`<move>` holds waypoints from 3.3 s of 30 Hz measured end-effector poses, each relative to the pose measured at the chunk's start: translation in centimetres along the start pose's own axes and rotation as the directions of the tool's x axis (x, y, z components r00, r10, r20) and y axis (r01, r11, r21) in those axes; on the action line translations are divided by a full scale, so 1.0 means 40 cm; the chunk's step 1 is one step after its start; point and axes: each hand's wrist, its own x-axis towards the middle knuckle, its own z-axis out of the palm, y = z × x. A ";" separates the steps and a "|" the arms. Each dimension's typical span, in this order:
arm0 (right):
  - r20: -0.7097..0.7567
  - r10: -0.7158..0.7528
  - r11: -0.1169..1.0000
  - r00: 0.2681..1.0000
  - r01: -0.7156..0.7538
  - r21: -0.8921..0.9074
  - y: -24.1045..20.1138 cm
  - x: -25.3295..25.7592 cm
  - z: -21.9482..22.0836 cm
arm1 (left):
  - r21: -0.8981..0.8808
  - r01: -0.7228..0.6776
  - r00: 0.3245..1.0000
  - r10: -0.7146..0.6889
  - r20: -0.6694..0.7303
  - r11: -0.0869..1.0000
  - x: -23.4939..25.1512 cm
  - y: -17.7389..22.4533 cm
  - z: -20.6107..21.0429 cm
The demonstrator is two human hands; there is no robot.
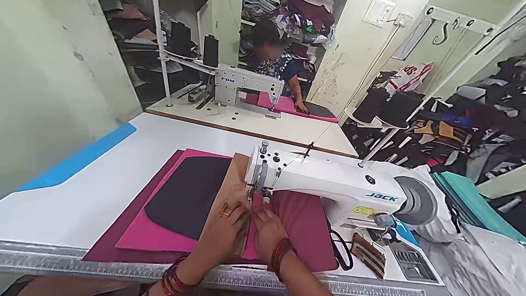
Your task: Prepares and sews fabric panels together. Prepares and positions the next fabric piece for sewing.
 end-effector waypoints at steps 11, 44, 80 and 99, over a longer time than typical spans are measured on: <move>0.226 0.034 0.991 0.973 -0.002 -0.137 -0.032 0.016 -0.044 | 0.099 -0.056 0.995 0.064 -0.080 0.993 0.036 -0.009 0.016; -0.370 -0.113 0.993 0.922 0.110 -0.030 0.009 -0.013 0.103 | 0.029 -0.508 0.861 0.507 0.048 0.861 0.068 -0.160 -0.025; -0.253 0.157 0.984 0.955 -0.172 -0.039 0.008 0.056 0.093 | -0.190 -0.416 0.909 0.411 -0.066 0.890 0.159 -0.226 -0.004; -0.777 0.216 0.967 0.591 -0.239 0.087 0.137 -0.175 0.098 | -0.092 0.135 0.989 -0.129 0.067 0.987 0.189 -0.181 -0.017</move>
